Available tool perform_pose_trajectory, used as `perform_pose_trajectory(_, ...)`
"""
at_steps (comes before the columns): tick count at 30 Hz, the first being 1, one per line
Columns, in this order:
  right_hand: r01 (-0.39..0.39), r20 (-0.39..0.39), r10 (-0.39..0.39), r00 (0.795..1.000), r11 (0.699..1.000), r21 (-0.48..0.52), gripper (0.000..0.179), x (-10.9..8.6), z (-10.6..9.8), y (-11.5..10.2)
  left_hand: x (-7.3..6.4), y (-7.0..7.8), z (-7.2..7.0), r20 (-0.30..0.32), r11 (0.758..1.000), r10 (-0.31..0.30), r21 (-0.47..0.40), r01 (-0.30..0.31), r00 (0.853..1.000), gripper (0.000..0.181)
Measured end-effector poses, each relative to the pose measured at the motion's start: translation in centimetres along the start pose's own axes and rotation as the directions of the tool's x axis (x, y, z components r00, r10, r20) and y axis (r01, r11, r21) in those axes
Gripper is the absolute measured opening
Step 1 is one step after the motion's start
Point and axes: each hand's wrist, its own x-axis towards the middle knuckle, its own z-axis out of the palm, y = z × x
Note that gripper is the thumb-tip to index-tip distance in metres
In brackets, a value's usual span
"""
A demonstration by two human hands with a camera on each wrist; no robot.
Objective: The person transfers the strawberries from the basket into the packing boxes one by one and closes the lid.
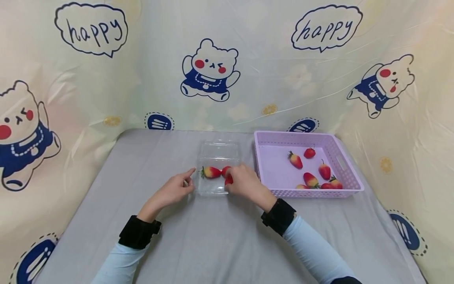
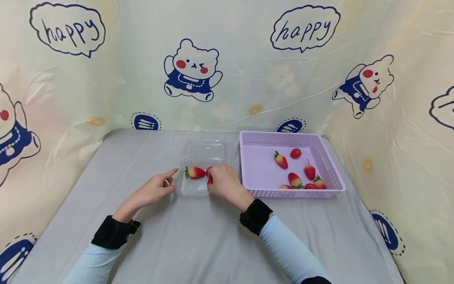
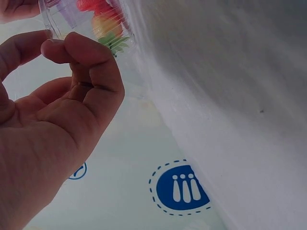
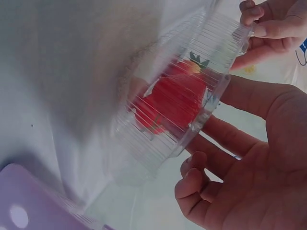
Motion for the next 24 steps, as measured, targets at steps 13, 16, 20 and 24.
perform_pose_trajectory(13, 0.015, -0.028, -0.016, 0.999, 0.999, -0.051, 0.034, 0.8, 0.3, 0.3, 0.1, 0.1, -0.2, 0.001, 1.000, 0.000, 0.006, 0.000, 1.000, 0.067)
perform_pose_trajectory(16, 0.009, -0.023, -0.010, 1.000, 0.998, -0.066, 0.034, 1.0, 0.3, 0.3, 0.1, 0.0, -0.2, -0.001, 1.000, 0.005, 0.005, -0.005, 1.000, 0.067)
perform_pose_trajectory(20, 0.005, -0.024, -0.008, 1.000, 0.995, -0.096, 0.025, 1.1, 0.5, 0.4, 0.1, -0.1, -0.1, 0.003, 1.000, 0.012, 0.000, -0.012, 1.000, 0.068)
perform_pose_trajectory(24, 0.003, -0.033, -0.007, 0.999, 0.992, -0.125, 0.015, 1.1, 0.6, 0.3, 0.1, -0.1, -0.1, 0.005, 1.000, 0.011, 0.003, -0.011, 1.000, 0.068)
